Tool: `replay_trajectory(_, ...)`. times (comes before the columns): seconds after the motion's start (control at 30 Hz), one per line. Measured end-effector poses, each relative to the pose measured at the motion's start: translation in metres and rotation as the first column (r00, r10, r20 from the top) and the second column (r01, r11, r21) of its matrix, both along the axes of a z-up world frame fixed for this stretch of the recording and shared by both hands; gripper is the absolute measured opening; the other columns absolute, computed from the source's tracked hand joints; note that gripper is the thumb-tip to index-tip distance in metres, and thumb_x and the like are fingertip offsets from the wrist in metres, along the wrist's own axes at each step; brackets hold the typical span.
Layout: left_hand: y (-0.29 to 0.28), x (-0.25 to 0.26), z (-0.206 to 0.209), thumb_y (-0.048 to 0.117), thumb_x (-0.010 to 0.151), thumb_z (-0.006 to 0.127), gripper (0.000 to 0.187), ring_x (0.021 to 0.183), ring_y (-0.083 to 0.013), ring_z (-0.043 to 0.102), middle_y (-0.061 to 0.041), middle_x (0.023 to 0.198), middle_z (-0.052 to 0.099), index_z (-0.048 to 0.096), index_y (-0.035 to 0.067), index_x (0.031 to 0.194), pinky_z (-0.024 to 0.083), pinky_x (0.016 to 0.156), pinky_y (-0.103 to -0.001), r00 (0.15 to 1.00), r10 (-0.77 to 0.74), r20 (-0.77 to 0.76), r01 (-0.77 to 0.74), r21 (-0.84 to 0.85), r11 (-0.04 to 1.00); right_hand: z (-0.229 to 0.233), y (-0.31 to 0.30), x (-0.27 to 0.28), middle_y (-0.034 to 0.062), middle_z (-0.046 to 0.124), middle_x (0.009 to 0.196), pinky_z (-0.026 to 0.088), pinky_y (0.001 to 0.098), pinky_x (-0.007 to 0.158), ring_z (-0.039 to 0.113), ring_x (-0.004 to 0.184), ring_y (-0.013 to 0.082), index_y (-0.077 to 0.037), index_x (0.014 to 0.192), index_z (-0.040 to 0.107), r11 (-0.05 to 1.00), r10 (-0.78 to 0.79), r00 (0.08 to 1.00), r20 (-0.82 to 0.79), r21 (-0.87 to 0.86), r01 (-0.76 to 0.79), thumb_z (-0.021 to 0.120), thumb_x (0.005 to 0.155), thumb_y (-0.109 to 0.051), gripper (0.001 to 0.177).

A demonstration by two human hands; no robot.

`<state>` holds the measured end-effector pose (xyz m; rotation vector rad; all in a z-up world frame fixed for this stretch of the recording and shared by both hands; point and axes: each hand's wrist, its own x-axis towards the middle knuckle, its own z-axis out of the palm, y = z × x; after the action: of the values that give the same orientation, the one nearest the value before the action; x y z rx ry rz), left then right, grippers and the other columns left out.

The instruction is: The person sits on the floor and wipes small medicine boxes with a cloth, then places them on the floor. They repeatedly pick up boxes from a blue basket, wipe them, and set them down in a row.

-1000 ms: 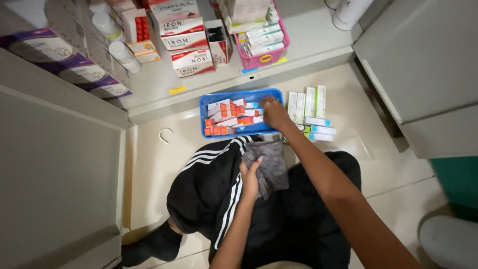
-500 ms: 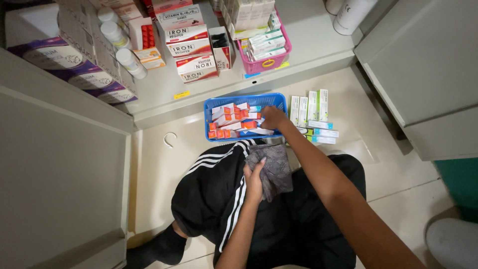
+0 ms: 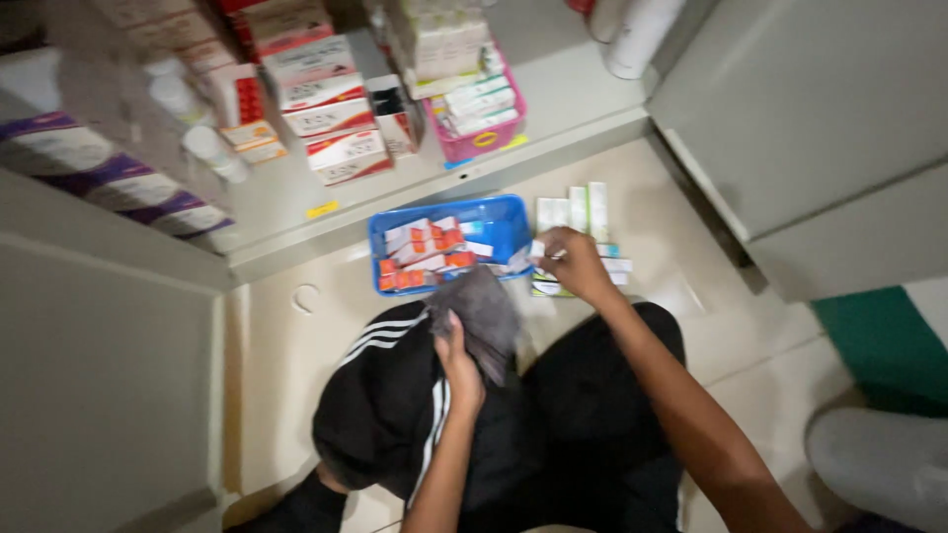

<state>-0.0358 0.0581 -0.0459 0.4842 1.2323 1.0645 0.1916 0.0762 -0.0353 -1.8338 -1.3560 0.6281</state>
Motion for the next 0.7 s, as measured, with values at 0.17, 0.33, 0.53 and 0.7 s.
replay_trajectory(0.17, 0.001, 0.024, 0.086, 0.035, 0.099, 0.062, 0.057, 0.139, -0.0355, 0.044, -0.023, 0.144, 0.051, 0.049, 0.001, 0.143, 0.027, 0.121, -0.046, 0.829, -0.233, -0.508, 0.519, 0.547, 0.657, 0.025, -0.059, -0.007, 0.0052, 0.071, 0.092, 0.059, 0.0291, 0.08, 0.068, 0.091, 0.0138, -0.001, 0.112, 0.073, 0.997, -0.018, 0.825, -0.566, 0.048, 0.055, 0.079, 0.082, -0.002, 0.031)
replay_trajectory(0.33, 0.001, 0.062, 0.062, 0.058, 0.098, 0.053, 0.06, 0.141, -0.0399, 0.044, -0.014, 0.15, 0.051, 0.047, 0.024, 0.147, 0.032, 0.12, -0.051, 0.6, -0.633, -0.489, 0.8, 0.364, 0.477, 0.013, -0.08, -0.038, 0.0021, 0.069, 0.091, 0.054, 0.0236, 0.083, 0.066, 0.088, 0.01, 0.0, 0.119, 0.067, 0.956, -0.07, 0.826, -0.559, 0.199, 0.215, 0.071, 0.082, 0.009, 0.039)
replay_trajectory(0.53, -0.038, 0.08, 0.046, 0.053, 0.104, 0.049, 0.065, 0.129, -0.029, 0.047, -0.022, 0.143, 0.05, 0.045, 0.004, 0.147, 0.039, 0.113, -0.048, 0.895, -0.442, -0.066, 0.446, 0.196, 0.873, 0.06, -0.132, -0.101, 0.02, 0.069, 0.122, 0.055, 0.047, 0.089, 0.069, 0.103, 0.041, -0.003, 0.109, 0.074, 0.929, -0.219, 0.975, -0.026, 0.298, 0.217, 0.074, 0.08, 0.005, 0.03)
replay_trajectory(0.7, -0.058, 0.083, 0.036, 0.047, 0.107, 0.046, 0.044, 0.127, -0.0195, 0.047, -0.011, 0.135, 0.056, 0.054, 0.014, 0.136, 0.035, 0.114, -0.038, 0.945, -0.323, -0.052, 0.324, 0.287, 0.901, 0.04, -0.16, -0.103, 0.0186, 0.053, 0.135, 0.05, 0.0465, 0.1, 0.058, 0.114, 0.0376, -0.005, 0.142, 0.062, 0.969, -0.172, 0.963, 0.207, 0.214, 0.127, 0.077, 0.07, -0.003, 0.073)
